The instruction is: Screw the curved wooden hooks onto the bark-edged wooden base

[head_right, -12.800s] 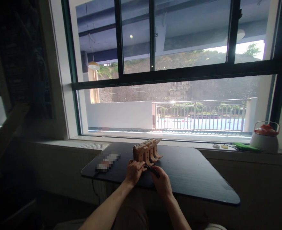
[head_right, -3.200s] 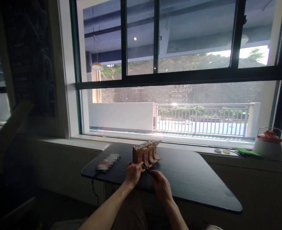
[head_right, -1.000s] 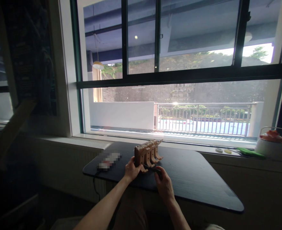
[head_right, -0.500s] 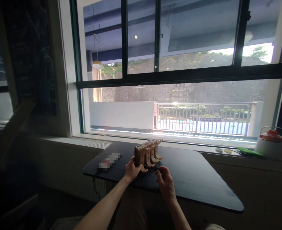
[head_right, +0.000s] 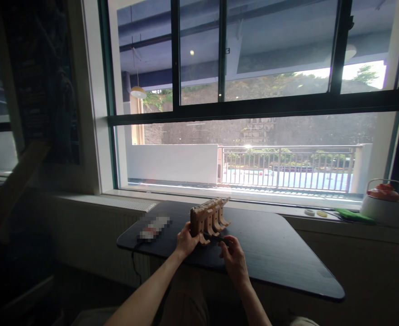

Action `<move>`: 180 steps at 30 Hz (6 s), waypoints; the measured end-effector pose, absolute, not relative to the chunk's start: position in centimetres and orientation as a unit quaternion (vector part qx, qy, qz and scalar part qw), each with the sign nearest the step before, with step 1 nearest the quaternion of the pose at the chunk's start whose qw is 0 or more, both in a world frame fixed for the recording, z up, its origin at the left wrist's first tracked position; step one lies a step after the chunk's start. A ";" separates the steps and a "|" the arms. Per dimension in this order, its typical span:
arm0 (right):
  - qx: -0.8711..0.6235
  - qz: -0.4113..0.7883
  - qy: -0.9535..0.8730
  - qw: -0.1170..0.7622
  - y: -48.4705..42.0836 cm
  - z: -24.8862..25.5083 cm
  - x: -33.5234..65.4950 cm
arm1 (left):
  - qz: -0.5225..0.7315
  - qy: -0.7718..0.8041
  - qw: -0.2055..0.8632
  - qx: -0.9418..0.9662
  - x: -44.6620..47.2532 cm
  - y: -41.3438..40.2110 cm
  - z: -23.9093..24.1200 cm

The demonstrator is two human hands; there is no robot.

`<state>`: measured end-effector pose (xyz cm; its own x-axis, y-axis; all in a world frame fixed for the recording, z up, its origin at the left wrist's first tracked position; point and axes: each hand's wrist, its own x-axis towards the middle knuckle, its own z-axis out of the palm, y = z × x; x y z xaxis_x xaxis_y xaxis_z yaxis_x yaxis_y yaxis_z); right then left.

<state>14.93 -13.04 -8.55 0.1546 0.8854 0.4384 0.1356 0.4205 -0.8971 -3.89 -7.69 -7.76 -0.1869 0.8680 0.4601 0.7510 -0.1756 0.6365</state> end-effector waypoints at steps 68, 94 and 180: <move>-0.442 0.309 -0.581 0.610 -12.2 -9.7 15.1 | 0.399 0.640 0.045 0.655 -3.8 -7.9 -7.5; -0.449 0.306 -0.576 0.611 -12.9 -8.8 15.1 | 0.416 0.629 0.036 0.656 -4.0 -7.7 -7.9; -0.457 0.310 -0.572 0.607 -12.7 -9.1 15.8 | 0.425 0.628 0.029 0.652 -4.0 -7.4 -8.3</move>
